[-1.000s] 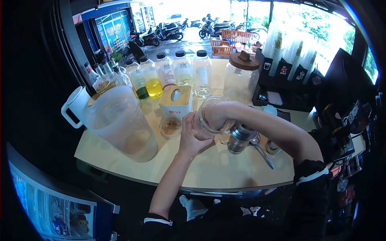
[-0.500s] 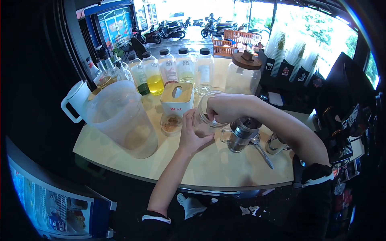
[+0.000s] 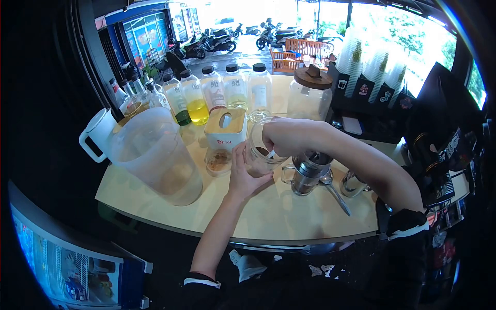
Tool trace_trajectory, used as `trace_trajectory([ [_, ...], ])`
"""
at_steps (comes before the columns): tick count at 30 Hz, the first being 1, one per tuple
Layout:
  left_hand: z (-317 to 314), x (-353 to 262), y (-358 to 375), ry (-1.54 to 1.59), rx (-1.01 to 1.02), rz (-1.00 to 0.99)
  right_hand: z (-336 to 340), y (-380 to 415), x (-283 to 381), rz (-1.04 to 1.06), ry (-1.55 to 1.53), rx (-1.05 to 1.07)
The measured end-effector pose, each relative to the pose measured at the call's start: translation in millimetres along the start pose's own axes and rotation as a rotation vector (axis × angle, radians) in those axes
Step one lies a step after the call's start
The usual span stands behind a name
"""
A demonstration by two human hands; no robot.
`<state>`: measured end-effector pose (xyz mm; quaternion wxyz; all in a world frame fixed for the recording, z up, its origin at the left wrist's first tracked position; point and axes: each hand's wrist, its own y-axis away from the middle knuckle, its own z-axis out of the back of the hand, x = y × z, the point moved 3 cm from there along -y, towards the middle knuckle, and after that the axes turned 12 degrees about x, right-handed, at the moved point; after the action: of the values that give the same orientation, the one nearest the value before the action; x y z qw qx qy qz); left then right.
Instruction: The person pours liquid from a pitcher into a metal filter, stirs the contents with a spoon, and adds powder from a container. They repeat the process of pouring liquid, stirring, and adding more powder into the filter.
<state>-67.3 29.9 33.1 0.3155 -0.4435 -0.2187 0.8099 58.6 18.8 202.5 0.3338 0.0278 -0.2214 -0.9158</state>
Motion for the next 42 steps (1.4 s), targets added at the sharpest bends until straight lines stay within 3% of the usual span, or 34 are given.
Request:
trace_trajectory([
  [15,-3,7,1,-0.001,-0.008,0.006,13,18,-13,0.033,-0.040,-0.049],
  [32,-2,2,1,0.064,-0.049,0.082,2,87,-75,0.160,-0.589,-0.491],
  [36,-1,-2,0,0.089,-0.027,0.119,-14,114,-88,0.116,-0.571,-0.594],
  [40,-5,11,1,0.126,-0.037,0.137,-35,142,-91,-0.061,-0.475,-0.641],
  [42,-7,16,1,0.189,-0.044,0.131,-48,152,-93,-0.043,-0.415,-0.797],
])
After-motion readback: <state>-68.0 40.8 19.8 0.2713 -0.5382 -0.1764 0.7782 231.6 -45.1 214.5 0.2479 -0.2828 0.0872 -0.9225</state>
